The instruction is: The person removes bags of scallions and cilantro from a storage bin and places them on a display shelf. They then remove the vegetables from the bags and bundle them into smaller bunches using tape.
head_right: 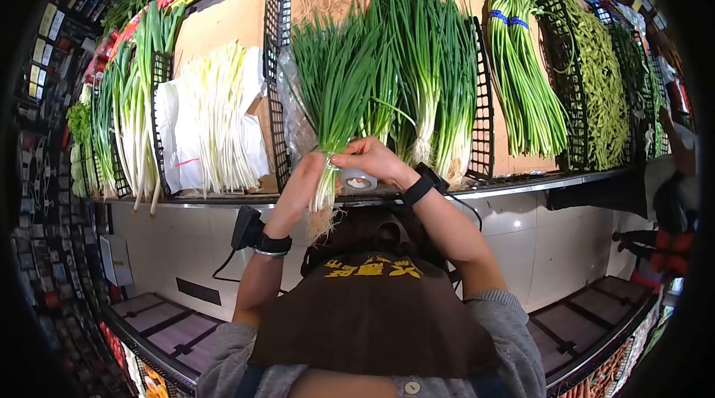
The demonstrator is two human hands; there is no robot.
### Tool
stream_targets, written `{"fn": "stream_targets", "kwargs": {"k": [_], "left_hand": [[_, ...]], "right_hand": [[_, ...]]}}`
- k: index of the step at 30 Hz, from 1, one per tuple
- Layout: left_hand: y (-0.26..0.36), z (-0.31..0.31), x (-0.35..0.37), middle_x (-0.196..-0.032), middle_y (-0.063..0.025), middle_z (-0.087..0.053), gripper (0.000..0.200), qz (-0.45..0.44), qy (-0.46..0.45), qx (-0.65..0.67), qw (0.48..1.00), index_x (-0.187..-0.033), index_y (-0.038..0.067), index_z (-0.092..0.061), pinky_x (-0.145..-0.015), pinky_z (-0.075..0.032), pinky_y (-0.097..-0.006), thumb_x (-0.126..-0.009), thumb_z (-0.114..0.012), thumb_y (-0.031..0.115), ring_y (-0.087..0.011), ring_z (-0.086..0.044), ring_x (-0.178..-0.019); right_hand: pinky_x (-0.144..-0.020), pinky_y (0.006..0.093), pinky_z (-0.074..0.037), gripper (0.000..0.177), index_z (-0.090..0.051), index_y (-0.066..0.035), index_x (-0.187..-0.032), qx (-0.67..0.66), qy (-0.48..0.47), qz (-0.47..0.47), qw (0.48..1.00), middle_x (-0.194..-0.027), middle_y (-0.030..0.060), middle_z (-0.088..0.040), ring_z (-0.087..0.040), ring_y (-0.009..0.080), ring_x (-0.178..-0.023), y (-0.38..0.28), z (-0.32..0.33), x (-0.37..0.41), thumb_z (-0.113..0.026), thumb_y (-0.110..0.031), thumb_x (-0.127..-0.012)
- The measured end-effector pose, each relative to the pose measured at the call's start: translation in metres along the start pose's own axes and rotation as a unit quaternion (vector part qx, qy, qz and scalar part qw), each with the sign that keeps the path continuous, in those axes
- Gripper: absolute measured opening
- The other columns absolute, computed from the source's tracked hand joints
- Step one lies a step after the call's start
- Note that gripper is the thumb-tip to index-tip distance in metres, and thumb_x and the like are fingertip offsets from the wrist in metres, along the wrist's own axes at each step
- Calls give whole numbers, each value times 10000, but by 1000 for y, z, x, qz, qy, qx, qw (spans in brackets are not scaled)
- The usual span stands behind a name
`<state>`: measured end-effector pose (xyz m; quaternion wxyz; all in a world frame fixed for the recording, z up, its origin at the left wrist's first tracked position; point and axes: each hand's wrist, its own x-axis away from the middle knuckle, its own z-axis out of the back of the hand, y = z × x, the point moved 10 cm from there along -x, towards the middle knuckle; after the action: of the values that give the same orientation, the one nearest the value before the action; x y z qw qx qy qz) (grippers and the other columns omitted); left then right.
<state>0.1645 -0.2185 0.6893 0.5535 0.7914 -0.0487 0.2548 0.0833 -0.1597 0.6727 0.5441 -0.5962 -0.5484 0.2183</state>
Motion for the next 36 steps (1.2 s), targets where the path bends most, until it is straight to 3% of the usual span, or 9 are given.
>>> {"fn": "stream_targets", "kwargs": {"k": [2,5,9,15,17,21,27,29,36], "left_hand": [[58,-25,29,-812,-94,-582,377,-379,112,-412,821,-1143,17,-383,-534,-471,-236,-867,-547,216,-135,-586,-609],[28,-13,6,-796,-53,-551,405,-162,72,-151,972,-1133,23,-390,-509,-455,-234,-819,-613,148,-99,-550,-567],[64,-33,22,-730,-46,-514,409,-87,-21,34,995,-1139,34,-401,-464,-426,-228,-805,-608,148,-102,-528,-552],[49,-70,21,-648,22,-409,343,-52,-151,186,970,-1120,46,-441,-436,-421,-186,-911,-465,317,-84,-453,-475],[19,-84,17,-622,33,-371,471,25,-314,487,815,-1133,65,-441,-451,-450,-169,-887,-440,467,-78,-443,-483],[-23,-35,17,-777,-78,-582,539,74,-53,246,965,-1085,21,-481,-624,-558,-332,-864,-443,511,-140,-590,-626],[16,-12,19,-729,-85,-591,322,-2,14,6,1000,-1047,-15,-472,-552,-506,-268,-902,-506,271,-129,-608,-640],[62,-15,18,-682,-33,-523,205,-134,42,-139,980,-1046,23,-451,-518,-464,-261,-913,-478,176,-121,-543,-571],[40,-40,3,-623,-3,-471,244,-73,-79,166,980,-939,57,-469,-471,-429,-251,-910,-487,299,-94,-481,-510]], "right_hand": [[-542,230,-384,249,-629,-3,-699,93,8,67,993,-592,2,-542,-467,63,-544,-20,0,-3,-685,-231,-784],[-569,242,-339,277,-602,0,-653,225,43,167,959,-550,8,-420,-424,88,-586,-55,-3,3,-677,-233,-783],[-711,236,-392,193,-622,-9,-865,164,-56,232,957,-864,16,-525,-479,110,-783,-105,-17,32,-614,-200,-838],[-627,192,-409,205,-627,-20,-846,25,-64,101,993,-754,-40,-562,-486,39,-673,-44,0,12,-586,-220,-865],[-569,182,-416,240,-625,-43,-794,-113,-171,71,976,-666,-72,-556,-491,18,-606,-6,-9,7,-570,-262,-876],[-521,188,-402,261,-622,-44,-766,-78,-83,17,993,-675,-48,-583,-473,18,-571,2,-10,11,-593,-286,-859],[-506,206,-389,328,-630,-27,-640,251,31,27,967,-583,-22,-556,-476,36,-559,-58,-7,1,-674,-319,-782],[-505,209,-388,325,-636,-5,-711,365,61,154,916,-606,-3,-563,-488,48,-569,-124,-23,5,-659,-318,-796],[-613,215,-450,271,-643,-44,-845,98,-143,26,985,-760,-20,-615,-539,55,-666,-66,-8,-6,-591,-309,-848]]}}
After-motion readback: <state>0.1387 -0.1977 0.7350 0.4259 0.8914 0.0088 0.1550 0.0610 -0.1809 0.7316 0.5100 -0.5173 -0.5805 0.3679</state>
